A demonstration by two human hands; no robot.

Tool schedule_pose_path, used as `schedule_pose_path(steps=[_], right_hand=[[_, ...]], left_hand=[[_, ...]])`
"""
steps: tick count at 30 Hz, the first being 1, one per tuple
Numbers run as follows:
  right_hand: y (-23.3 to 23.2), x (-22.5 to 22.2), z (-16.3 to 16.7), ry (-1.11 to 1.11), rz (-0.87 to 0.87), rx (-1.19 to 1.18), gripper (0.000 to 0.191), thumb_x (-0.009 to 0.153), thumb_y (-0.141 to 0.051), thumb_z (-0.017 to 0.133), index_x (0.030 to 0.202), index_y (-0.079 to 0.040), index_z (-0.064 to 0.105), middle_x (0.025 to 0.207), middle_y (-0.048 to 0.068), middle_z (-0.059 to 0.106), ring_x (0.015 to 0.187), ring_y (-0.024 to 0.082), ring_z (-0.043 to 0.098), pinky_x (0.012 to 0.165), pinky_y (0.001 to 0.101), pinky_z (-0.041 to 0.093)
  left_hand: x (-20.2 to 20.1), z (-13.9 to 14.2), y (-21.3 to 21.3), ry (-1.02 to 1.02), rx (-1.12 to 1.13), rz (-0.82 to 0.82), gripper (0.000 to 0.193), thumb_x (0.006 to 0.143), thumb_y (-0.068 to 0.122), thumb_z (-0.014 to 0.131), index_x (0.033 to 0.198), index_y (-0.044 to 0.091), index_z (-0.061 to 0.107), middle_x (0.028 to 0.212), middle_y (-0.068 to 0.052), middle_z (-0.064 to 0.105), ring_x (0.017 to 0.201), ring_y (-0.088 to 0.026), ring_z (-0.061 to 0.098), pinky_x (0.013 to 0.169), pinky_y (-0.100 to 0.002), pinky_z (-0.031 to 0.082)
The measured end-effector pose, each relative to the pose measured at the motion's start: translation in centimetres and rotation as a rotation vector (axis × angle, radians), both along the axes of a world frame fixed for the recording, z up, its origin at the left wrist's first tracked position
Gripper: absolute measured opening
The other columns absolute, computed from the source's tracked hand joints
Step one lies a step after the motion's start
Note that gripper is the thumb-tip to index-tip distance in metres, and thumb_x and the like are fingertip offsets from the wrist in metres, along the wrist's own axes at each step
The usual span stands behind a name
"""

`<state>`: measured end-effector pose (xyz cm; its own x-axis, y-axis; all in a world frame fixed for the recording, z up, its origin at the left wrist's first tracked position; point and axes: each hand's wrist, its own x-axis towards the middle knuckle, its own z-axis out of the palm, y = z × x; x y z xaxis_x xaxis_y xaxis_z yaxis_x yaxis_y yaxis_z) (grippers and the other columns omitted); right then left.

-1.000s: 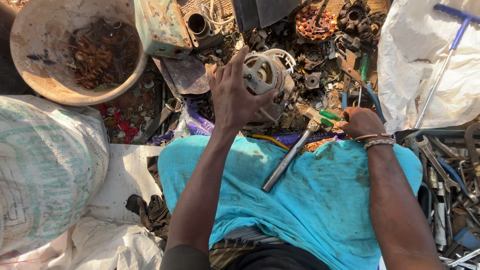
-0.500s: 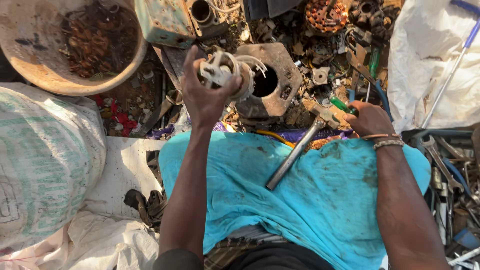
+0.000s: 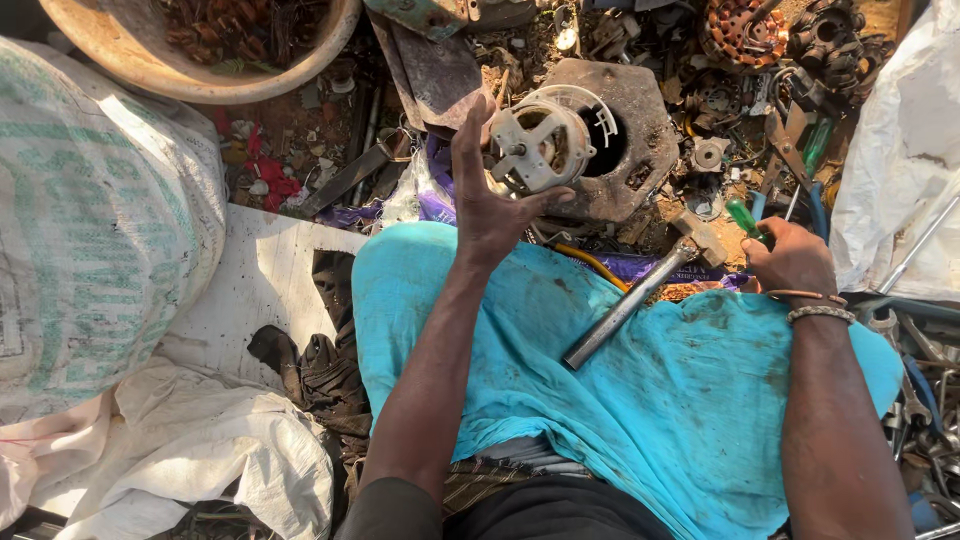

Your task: The person sits on the ground with a cloth over their lap and disassembles a small electric motor using a screwdriver, pliers, a hammer and a hacksaw. They unscrew fasteners, pry off the motor's housing and end cover, pull out the armature, and set the separated parts on the scrap pile.

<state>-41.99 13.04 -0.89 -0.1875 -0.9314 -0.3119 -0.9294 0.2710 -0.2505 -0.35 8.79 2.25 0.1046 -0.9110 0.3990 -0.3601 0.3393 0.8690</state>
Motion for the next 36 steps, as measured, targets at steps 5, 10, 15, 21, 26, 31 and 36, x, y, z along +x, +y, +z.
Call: schedule_pose_path(steps=[5, 10, 15, 21, 26, 31, 36], right_hand=[[-0.4, 0.1, -0.4, -0.040, 0.040, -0.219, 0.030, 0.098, -0.022, 0.065, 0.115, 0.001, 0.069, 0.110, 0.027, 0.069, 0.098, 0.045, 0.066, 0.087, 0.0534, 0.051], [-0.2, 5.8, 5.7, -0.346, -0.068, -0.525, 0.027, 0.111, -0.022, 0.079, 0.103, -0.001, 0.063, 0.089, 0.012, 0.066, 0.077, 0.022, 0.058, 0.071, 0.0392, 0.047], [-2.3, 15.4, 12.2, -0.234, 0.478, -0.779, 0.049, 0.086, -0.016, 0.089, 0.126, -0.001, 0.065, 0.116, 0.016, 0.071, 0.105, 0.030, 0.068, 0.089, 0.0416, 0.056], [-5.8, 20.1, 12.4, -0.324, 0.473, -0.578, 0.069, 0.086, -0.010, 0.089, 0.147, -0.002, 0.058, 0.144, 0.021, 0.063, 0.130, 0.036, 0.064, 0.105, 0.0426, 0.055], [-6.0, 18.6, 11.0, -0.423, 0.405, -0.522, 0.062, 0.091, -0.003, 0.085, 0.147, -0.005, 0.060, 0.145, 0.017, 0.064, 0.132, 0.031, 0.067, 0.110, 0.0402, 0.056], [-6.2, 18.2, 10.5, -0.421, 0.419, -0.534, 0.062, 0.088, -0.003, 0.086, 0.145, -0.005, 0.061, 0.144, 0.016, 0.065, 0.131, 0.030, 0.067, 0.109, 0.0393, 0.056], [-6.3, 18.3, 10.6, -0.448, 0.381, -0.510, 0.060, 0.090, -0.008, 0.089, 0.143, -0.006, 0.061, 0.142, 0.014, 0.066, 0.128, 0.027, 0.068, 0.106, 0.0382, 0.058]], left_hand=[[-2.6, -1.5, -0.2, 0.401, 0.052, -0.168, 0.118, 0.076, 0.028, 0.095, 0.164, 0.024, 0.017, 0.164, -0.011, 0.039, 0.147, -0.030, 0.053, 0.112, -0.041, 0.057], [-6.3, -1.4, -1.2, -0.062, -0.126, -0.264, 0.082, 0.085, 0.015, 0.089, 0.152, 0.019, 0.042, 0.153, -0.012, 0.054, 0.143, -0.033, 0.054, 0.113, -0.041, 0.056], [-5.3, -0.3, -1.3, -0.152, -0.164, -0.153, 0.050, 0.091, 0.015, 0.083, 0.134, 0.017, 0.057, 0.144, -0.005, 0.063, 0.138, -0.032, 0.061, 0.117, -0.047, 0.056], [-3.3, 1.7, -1.5, -0.071, 0.022, -0.161, 0.050, 0.089, 0.005, 0.076, 0.136, 0.013, 0.061, 0.133, -0.009, 0.067, 0.122, -0.029, 0.068, 0.100, -0.040, 0.060], [-3.9, 2.2, -2.0, -0.268, 0.067, -0.090, 0.036, 0.091, 0.003, 0.071, 0.125, 0.015, 0.066, 0.110, -0.004, 0.069, 0.101, -0.026, 0.071, 0.084, -0.042, 0.061], [-3.8, 2.6, -2.3, -0.067, 0.036, -0.063, 0.015, 0.101, 0.014, 0.068, 0.116, 0.011, 0.067, 0.103, -0.005, 0.068, 0.097, -0.026, 0.070, 0.078, -0.043, 0.058], [-3.0, 3.6, -2.3, -0.069, 0.207, -0.228, 0.023, 0.102, 0.030, 0.070, 0.110, 0.008, 0.069, 0.090, -0.005, 0.069, 0.083, -0.022, 0.069, 0.072, -0.042, 0.055]])
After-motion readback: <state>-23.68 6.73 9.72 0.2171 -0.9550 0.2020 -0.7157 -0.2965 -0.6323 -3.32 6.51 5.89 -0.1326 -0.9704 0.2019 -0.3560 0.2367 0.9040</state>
